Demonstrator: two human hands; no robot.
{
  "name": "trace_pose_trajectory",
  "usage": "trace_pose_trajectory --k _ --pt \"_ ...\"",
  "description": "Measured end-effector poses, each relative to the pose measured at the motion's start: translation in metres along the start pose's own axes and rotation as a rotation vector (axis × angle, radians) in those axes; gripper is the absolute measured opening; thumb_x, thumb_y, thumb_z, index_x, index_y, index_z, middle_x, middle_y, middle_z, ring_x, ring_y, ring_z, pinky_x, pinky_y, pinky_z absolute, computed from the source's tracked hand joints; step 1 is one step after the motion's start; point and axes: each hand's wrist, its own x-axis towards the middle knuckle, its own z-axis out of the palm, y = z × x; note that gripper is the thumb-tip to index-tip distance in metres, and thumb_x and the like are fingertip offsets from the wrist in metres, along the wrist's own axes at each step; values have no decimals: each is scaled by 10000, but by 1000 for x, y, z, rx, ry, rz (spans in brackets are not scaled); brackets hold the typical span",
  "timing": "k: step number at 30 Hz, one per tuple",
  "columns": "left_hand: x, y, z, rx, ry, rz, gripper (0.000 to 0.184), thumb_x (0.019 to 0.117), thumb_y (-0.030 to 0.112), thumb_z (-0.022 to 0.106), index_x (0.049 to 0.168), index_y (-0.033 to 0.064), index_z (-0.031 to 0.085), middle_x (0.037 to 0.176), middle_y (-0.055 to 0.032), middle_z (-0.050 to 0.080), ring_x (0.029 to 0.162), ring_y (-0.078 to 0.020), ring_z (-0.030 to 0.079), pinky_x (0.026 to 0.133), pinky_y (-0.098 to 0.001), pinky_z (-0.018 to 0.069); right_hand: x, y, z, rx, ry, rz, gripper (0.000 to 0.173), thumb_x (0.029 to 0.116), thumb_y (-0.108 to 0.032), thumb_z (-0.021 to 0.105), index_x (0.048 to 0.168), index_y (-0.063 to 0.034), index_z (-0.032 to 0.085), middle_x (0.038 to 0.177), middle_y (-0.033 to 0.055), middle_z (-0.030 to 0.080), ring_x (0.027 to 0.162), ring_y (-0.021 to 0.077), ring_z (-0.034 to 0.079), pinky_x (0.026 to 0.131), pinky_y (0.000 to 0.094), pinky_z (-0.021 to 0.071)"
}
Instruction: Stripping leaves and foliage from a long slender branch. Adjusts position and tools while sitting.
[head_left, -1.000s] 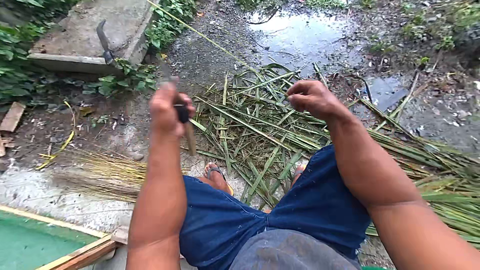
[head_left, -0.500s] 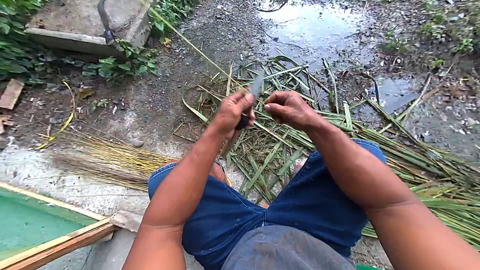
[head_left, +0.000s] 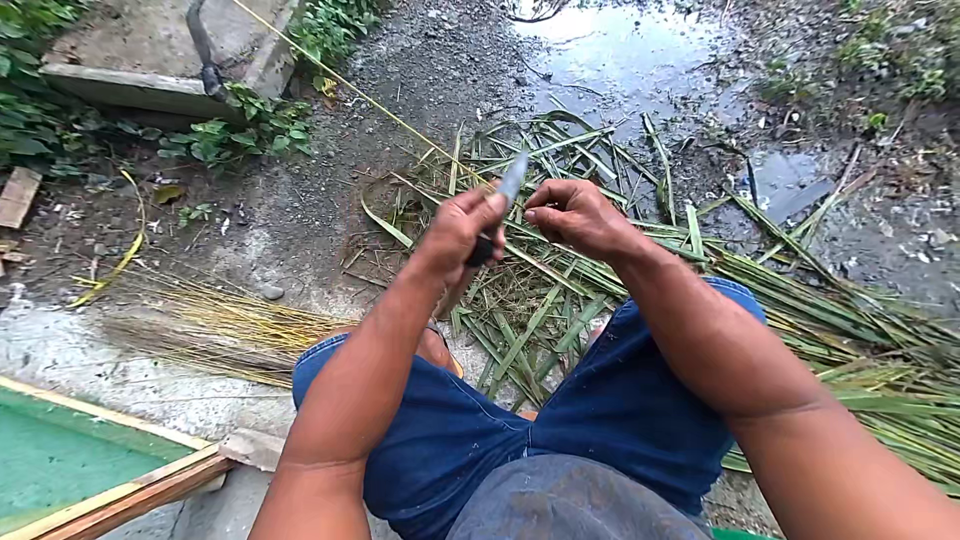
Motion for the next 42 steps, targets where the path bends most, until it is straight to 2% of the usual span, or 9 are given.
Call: trace_pose_trajectory --k 3,8,13,15,21,26,31,34,42 --pt "3 5 -10 -45 -9 26 343 1100 209 406 1386 81 545 653 16 598 507 -72 594 474 -225 548 -2 -2 -1 -39 13 -15 77 987 -84 629 985 -31 686 731 -22 637 531 16 512 502 193 451" --pt "2 29 -44 -175 216 191 348 1131 325 297 1308 208 573 620 66 551 490 -71 561 459 -236 526 -4 -5 -5 -111 25 14 82 982 -88 639 986 -37 702 762 -13 653 561 11 531 529 190 464" --pt "-4 -3 7 -42 12 -41 338 1096 220 438 1390 85 537 663 -11 608 515 -102 608 466 -246 548 0 -2 5 -60 86 -10 54 955 -63 658 986 -29 686 812 0 670 593 20 558 558 202 491" --pt "-2 -3 4 -72 -29 -30 354 1091 205 445 1412 79 527 654 -4 610 510 -91 605 468 -235 546 -1 -5 5 -40 78 -31 56 959 -56 652 994 -28 686 825 -5 668 585 11 543 543 187 476" --pt "-2 20 -25 -191 181 145 341 1124 270 349 1352 147 571 606 24 567 485 -95 590 450 -252 544 -2 -6 2 -40 45 -92 54 959 -59 659 989 -27 691 749 -26 658 543 -6 516 504 170 441" --pt "-2 5 -10 -135 98 69 353 1110 237 388 1380 78 551 637 2 593 500 -95 598 466 -248 551 -1 -6 -2 -18 53 -71 46 956 -48 658 973 -37 699 801 -18 665 561 4 521 510 174 447" --pt "-5 35 -56 -142 244 232 353 1130 317 309 1325 189 574 637 58 579 505 -71 578 473 -235 535 -8 -6 -13 -36 -10 -99 67 958 -68 644 964 -39 704 829 -23 666 586 0 527 529 175 454" --pt "-7 40 -64 -147 280 282 331 1125 310 346 1283 182 607 621 51 581 495 -83 584 460 -250 539 -11 -4 -16 -29 -30 -115 74 956 -78 643 962 -43 708 869 -18 667 612 2 543 544 175 474" --pt "-10 43 -72 -61 335 291 290 1117 257 398 1298 134 589 637 33 606 508 -93 612 467 -248 555 -15 -4 -24 -32 -61 -145 76 957 -75 634 965 -55 708 875 -25 664 574 -9 509 504 165 440"
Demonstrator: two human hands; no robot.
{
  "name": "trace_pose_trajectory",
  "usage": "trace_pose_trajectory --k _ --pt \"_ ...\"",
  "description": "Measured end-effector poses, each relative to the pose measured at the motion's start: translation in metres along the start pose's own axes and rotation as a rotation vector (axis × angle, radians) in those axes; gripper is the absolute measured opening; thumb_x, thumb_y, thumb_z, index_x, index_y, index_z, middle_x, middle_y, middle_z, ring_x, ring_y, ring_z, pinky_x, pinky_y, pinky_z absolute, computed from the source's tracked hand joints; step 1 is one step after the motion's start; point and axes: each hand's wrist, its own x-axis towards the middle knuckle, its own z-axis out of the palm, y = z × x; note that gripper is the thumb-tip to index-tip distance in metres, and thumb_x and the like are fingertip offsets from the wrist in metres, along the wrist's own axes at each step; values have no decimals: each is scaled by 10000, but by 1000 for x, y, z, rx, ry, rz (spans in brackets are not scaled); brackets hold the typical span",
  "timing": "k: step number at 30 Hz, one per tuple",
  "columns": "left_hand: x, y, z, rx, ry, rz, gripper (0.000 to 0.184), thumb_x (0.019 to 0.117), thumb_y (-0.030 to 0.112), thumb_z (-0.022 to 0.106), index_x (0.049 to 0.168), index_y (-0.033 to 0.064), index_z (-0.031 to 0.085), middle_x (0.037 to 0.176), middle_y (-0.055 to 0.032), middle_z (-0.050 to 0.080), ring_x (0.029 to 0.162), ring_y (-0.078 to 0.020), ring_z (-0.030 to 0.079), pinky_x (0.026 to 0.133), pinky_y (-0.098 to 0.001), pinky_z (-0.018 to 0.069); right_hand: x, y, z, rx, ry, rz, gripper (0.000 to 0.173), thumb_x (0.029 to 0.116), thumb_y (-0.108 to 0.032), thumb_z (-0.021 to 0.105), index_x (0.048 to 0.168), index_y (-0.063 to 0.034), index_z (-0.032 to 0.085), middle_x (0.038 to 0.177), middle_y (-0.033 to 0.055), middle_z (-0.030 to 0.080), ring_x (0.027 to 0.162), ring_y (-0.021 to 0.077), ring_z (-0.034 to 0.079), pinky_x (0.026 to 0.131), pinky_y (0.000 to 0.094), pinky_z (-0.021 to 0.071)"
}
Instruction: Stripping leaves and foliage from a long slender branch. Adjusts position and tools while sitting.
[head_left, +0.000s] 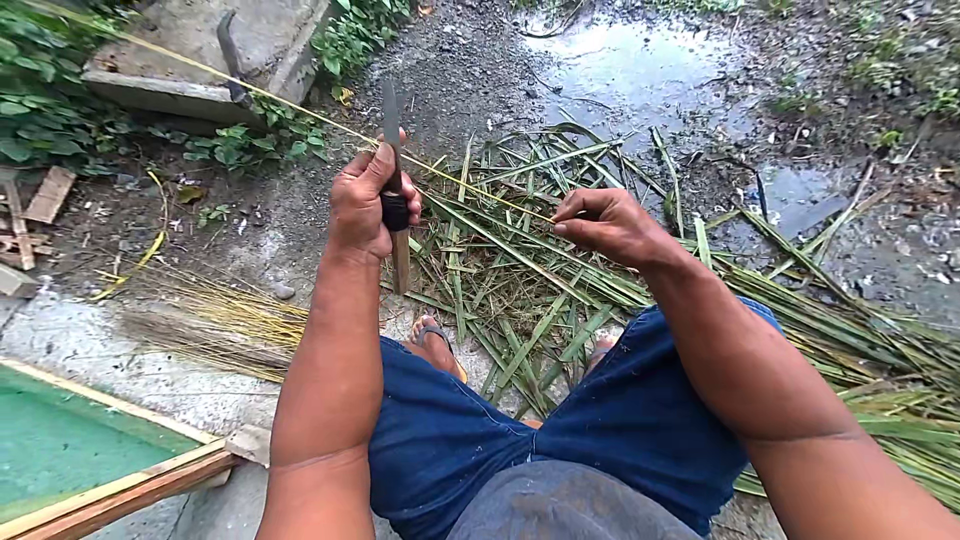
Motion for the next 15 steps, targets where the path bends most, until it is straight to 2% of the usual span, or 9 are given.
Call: trace_pose_trajectory --k 4,6,11,13,15 --pt "2 -1 -2 68 48 32 272 1106 246 454 1302 106 580 663 35 625 529 -94 634 486 -249 573 -1 -1 -2 -17 13 7 76 951 -74 639 966 -52 710 860 -23 661 573 -2 514 504 173 446" --pt "6 3 -12 50 82 62 282 1116 278 418 1303 139 576 670 49 601 538 -84 612 498 -247 563 -4 -2 -7 -58 3 16 77 958 -79 634 971 -48 704 851 -24 660 574 -2 512 509 177 446" --pt "14 22 -56 -86 289 159 318 1125 377 365 1280 209 586 683 60 572 545 -86 592 505 -253 552 -16 0 -30 -53 56 69 73 936 -67 643 952 -72 714 845 -31 658 562 4 510 503 179 456" --pt "15 26 -69 -174 358 186 328 1128 393 326 1248 224 581 685 63 568 543 -77 581 503 -244 538 -18 2 -35 -54 106 114 70 933 -72 637 965 -74 700 781 -46 651 545 7 512 503 189 457" --pt "17 29 -79 -258 449 219 348 1131 395 305 1247 210 576 676 50 565 544 -87 581 505 -250 534 -17 5 -39 -32 201 170 115 950 -94 606 1036 -63 675 720 -52 616 531 18 503 503 206 454"
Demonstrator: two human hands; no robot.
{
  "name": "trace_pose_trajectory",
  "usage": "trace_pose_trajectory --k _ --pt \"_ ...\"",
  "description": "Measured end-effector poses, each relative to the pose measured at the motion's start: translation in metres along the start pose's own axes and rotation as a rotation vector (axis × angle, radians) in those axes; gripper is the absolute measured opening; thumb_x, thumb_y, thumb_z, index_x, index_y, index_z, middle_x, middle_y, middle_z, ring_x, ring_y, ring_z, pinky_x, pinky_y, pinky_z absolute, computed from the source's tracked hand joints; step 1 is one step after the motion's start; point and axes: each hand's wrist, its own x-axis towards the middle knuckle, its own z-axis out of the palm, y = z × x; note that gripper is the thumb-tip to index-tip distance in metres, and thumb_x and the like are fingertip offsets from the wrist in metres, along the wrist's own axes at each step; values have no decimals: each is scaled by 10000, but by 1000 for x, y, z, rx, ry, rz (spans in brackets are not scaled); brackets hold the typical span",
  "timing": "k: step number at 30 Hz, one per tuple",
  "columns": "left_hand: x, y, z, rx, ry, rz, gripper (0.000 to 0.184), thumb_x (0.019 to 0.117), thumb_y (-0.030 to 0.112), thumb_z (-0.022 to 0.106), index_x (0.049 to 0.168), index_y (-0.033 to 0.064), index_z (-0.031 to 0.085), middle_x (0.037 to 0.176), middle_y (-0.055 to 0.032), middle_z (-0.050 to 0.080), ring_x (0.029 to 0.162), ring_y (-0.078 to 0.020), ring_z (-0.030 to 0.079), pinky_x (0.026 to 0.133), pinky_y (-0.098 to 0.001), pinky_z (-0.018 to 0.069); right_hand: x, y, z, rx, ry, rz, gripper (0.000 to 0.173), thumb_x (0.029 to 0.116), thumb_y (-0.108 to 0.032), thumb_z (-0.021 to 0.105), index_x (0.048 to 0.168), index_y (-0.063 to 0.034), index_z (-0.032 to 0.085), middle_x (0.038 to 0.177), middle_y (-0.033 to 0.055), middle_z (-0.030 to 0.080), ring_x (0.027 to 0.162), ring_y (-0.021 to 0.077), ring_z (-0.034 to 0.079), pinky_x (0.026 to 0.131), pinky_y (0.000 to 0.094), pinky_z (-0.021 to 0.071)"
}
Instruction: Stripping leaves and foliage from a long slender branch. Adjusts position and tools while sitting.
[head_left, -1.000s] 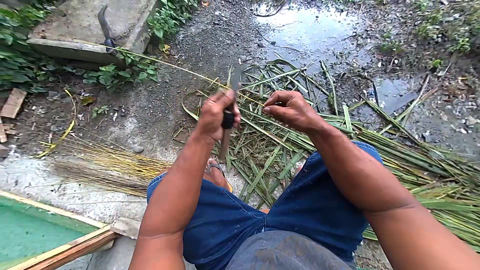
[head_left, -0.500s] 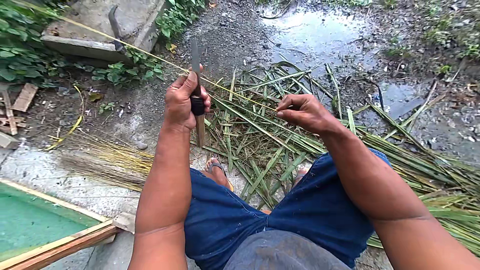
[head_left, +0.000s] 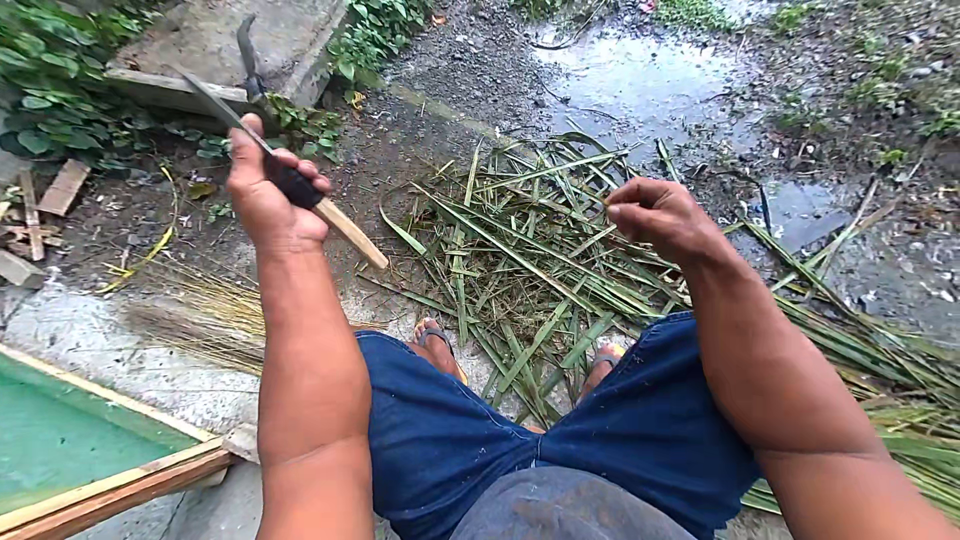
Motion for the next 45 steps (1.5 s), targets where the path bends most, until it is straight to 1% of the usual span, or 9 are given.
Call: trace_pose_trajectory --k 6,10,20,22,25,27,32,37,45 --pt "-31 -13 23 385 -305 -28 310 1119 264 322 1362 166 486 789 51 630 617 -96 637 552 -271 584 16 3 10 414 292 33 148 1011 -122 528 1093 -110 651 778 -47 613 640 58 578 640 246 546" --pt "-53 -25 38 615 -564 -55 331 1067 117 494 1396 92 527 850 14 705 652 -92 676 558 -245 585 18 5 26 415 214 14 96 987 -116 556 1009 -119 649 769 -40 636 637 61 587 622 246 538" --pt "-62 -38 46 760 -636 -106 248 1082 184 518 1264 56 626 757 25 682 589 -59 643 522 -219 558 16 1 33 349 50 38 136 993 -96 552 1059 -83 670 801 -27 646 628 54 588 600 224 538" --pt "-53 -43 43 1110 -771 -114 278 1058 231 576 1261 52 642 770 -32 674 604 -124 644 568 -319 581 15 -1 33 363 45 57 129 996 -85 548 1054 -82 664 804 -23 653 631 55 602 585 218 542" --pt "-40 -65 32 1719 -1051 -221 427 895 328 803 1249 109 704 1061 -228 714 1007 -458 668 875 -747 480 13 -5 35 388 51 71 114 987 -46 555 1029 -83 654 839 -6 689 690 89 669 619 260 597" --pt "-43 -68 37 1832 -1122 -278 479 886 353 814 1308 169 681 1149 -203 705 1120 -463 632 939 -749 448 12 -6 35 379 58 83 116 981 -33 561 1055 -63 645 853 9 692 714 115 688 643 298 618" --pt "-43 -59 41 1683 -1084 -228 368 1028 365 628 1291 111 670 1021 -209 708 946 -411 676 865 -698 492 13 -7 37 340 16 100 227 1013 -62 537 1208 -11 640 912 26 683 761 122 675 671 307 608" --pt "-79 -61 67 869 -813 -348 358 1087 202 501 1430 109 540 786 -33 631 587 -101 605 536 -261 555 15 -2 43 288 -59 69 226 1028 -92 525 1168 -9 682 838 0 667 640 62 588 584 229 522" --pt "-109 -98 89 349 -929 -568 346 1079 159 445 1406 115 549 746 -32 635 568 -111 626 506 -248 564 13 2 67 149 -280 54 259 1067 -133 490 1098 -5 713 727 -18 612 579 39 518 554 214 464"
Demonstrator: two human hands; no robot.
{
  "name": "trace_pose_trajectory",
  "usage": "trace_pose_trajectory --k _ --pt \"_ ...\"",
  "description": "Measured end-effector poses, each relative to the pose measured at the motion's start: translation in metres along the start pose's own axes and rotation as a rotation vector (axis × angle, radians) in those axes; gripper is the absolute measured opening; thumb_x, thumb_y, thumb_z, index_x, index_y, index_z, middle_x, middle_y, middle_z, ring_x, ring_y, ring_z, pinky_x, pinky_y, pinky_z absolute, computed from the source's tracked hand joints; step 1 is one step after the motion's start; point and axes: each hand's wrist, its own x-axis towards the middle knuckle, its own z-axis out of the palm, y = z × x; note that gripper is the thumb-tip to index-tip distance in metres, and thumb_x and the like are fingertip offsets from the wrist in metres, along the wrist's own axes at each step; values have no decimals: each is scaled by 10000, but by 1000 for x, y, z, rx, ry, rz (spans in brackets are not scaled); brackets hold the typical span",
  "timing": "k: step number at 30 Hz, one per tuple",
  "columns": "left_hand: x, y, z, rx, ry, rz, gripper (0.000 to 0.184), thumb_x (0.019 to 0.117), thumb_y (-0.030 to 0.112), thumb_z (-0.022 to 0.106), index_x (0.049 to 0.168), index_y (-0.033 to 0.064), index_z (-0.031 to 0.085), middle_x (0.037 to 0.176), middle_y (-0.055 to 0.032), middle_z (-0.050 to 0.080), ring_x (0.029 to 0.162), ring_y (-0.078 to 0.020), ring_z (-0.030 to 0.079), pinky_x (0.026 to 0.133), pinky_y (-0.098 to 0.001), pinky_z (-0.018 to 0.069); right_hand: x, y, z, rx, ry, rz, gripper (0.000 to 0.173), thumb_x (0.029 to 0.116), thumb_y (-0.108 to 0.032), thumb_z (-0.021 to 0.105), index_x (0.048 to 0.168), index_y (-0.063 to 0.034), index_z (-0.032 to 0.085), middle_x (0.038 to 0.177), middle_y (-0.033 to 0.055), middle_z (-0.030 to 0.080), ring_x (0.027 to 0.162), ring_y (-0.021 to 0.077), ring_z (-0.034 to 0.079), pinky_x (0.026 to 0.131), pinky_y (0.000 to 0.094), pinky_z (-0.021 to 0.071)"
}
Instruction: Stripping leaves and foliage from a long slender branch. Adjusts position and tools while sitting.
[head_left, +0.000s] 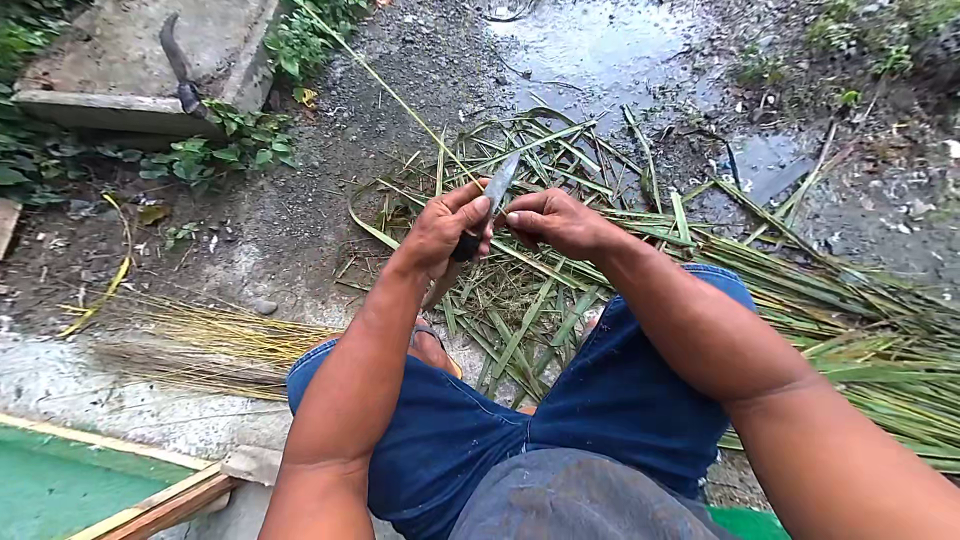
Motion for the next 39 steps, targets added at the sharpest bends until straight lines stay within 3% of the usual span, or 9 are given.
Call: trace_pose_trajectory --k 6,12,15,22,27,31,34,37,39 --pt "1 10 -13 -41 113 73 335 1101 191 397 1385 75 533 709 0 613 550 -95 614 497 -240 560 0 -3 -2 -24 -69 15 227 1065 -117 515 1060 -5 713 723 -32 613 554 5 486 514 171 414" --pt "-13 40 -62 -128 459 282 344 1132 328 305 1367 221 531 722 68 583 583 -77 599 538 -245 555 -1 -3 -7 -45 -116 -5 229 1057 -109 521 1042 -11 728 748 -38 639 561 -7 484 518 169 413" --pt "-18 42 -72 -187 573 314 367 1134 378 287 1296 223 578 721 70 608 574 -77 601 529 -249 549 2 3 -6 77 29 -27 165 1028 -85 551 1055 4 688 818 18 688 616 61 601 578 235 537" --pt "-23 16 -14 295 29 -185 260 1081 230 467 1096 46 650 695 -29 647 540 -99 618 492 -255 553 18 7 5 371 442 -111 70 1006 9 573 1060 -25 546 987 108 724 798 189 732 697 345 629" --pt "-12 -20 10 -173 173 -107 371 1120 296 360 1456 194 478 889 -49 690 531 -86 593 457 -216 515 21 14 17 394 478 -155 43 970 -19 611 987 -29 649 968 67 711 722 102 639 638 262 549" --pt "-5 -19 10 -324 269 25 325 1126 300 351 1359 171 539 924 -39 711 573 -99 631 493 -235 551 22 16 34 494 370 3 115 1028 -93 573 1107 -40 638 975 80 707 743 121 655 628 265 549" --pt "-4 -6 -9 -264 314 80 314 1128 262 362 1300 82 554 991 -75 726 584 -108 646 496 -239 559 12 -1 36 217 155 67 298 1078 -187 495 1288 -2 594 993 88 710 726 118 661 630 274 557" --pt "-10 9 -26 -210 342 129 310 1132 256 338 1265 89 563 995 -52 744 581 -90 656 492 -221 560 -6 -24 27 -331 219 -372 222 1040 -103 543 1058 37 714 813 50 703 651 50 629 621 238 560" --pt "-15 15 -30 -167 360 158 303 1130 242 343 1253 83 570 992 -49 749 573 -90 658 487 -222 563 -8 -30 10 -607 400 -573 205 1009 -100 579 1044 32 733 907 94 713 794 103 663 747 284 578"
